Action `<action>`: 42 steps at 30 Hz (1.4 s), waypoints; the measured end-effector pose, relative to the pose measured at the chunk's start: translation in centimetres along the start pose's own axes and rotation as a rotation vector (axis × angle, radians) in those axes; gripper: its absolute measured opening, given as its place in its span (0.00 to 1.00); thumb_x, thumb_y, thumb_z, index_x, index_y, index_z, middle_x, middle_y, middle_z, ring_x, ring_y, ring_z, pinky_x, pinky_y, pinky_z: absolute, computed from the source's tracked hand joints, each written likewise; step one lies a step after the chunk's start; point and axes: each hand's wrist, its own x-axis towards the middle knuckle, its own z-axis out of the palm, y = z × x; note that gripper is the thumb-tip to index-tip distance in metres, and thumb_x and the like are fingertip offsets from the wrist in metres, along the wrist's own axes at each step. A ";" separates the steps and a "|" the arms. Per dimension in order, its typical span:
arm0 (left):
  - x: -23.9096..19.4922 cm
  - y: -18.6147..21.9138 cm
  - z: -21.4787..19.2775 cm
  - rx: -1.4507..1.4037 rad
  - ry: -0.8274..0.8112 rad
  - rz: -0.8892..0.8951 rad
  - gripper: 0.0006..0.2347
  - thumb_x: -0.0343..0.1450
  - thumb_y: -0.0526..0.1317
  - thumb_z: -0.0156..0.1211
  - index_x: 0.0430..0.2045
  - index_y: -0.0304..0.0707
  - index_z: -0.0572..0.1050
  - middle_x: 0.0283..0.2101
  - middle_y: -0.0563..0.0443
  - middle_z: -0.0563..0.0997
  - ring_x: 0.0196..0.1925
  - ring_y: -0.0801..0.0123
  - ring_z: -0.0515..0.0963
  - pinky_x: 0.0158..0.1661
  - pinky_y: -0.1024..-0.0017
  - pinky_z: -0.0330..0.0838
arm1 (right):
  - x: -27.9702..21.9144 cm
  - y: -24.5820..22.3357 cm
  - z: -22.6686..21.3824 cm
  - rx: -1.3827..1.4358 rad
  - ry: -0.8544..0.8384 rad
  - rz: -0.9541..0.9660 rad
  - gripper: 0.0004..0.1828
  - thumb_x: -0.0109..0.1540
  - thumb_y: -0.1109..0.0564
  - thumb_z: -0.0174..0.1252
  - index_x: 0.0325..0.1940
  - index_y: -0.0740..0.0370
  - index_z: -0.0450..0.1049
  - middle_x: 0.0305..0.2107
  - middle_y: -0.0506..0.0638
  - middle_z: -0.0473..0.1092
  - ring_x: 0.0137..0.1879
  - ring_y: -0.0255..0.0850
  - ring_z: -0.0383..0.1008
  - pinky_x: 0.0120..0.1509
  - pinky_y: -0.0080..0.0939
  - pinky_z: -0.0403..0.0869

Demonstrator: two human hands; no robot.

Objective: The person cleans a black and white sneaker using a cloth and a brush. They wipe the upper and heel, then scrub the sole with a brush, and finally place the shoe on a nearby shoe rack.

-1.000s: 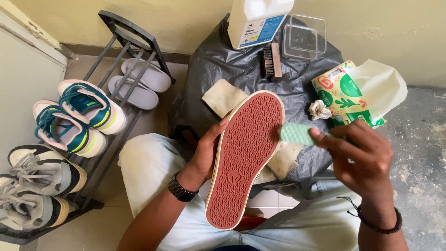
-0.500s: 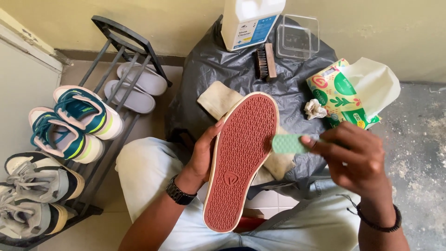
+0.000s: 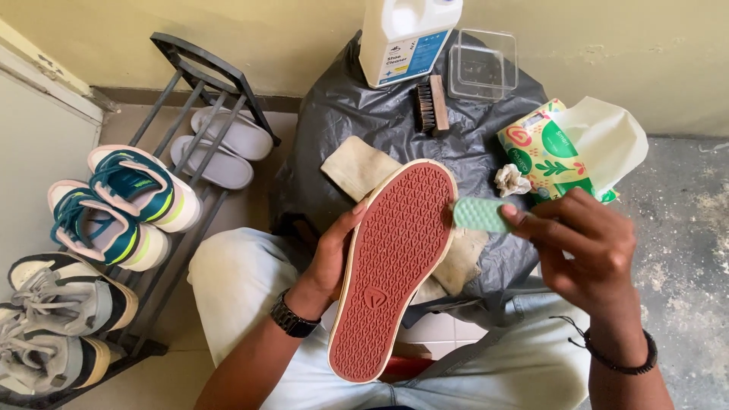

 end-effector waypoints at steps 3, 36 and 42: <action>0.0 -0.2 -0.4 -0.098 -0.034 -0.009 0.26 0.76 0.49 0.51 0.67 0.32 0.62 0.59 0.37 0.76 0.59 0.52 0.76 0.60 0.56 0.71 | -0.9 -1.3 -0.7 0.067 -0.083 -0.029 0.14 0.66 0.71 0.50 0.41 0.62 0.82 0.26 0.53 0.70 0.26 0.43 0.62 0.32 0.40 0.60; 0.5 0.2 1.5 -0.056 -0.059 -0.033 0.26 0.77 0.50 0.48 0.68 0.31 0.62 0.62 0.36 0.73 0.61 0.53 0.75 0.60 0.57 0.71 | 3.9 18.7 4.0 -0.310 0.055 0.202 0.19 0.63 0.74 0.70 0.57 0.69 0.87 0.39 0.63 0.75 0.37 0.52 0.74 0.39 0.48 0.71; 0.7 0.7 1.6 -0.042 0.011 -0.023 0.26 0.76 0.50 0.49 0.68 0.34 0.63 0.61 0.37 0.74 0.59 0.53 0.76 0.58 0.56 0.72 | 7.0 25.7 9.8 -0.430 -0.116 0.398 0.16 0.60 0.70 0.63 0.50 0.63 0.87 0.34 0.61 0.74 0.29 0.60 0.73 0.24 0.55 0.71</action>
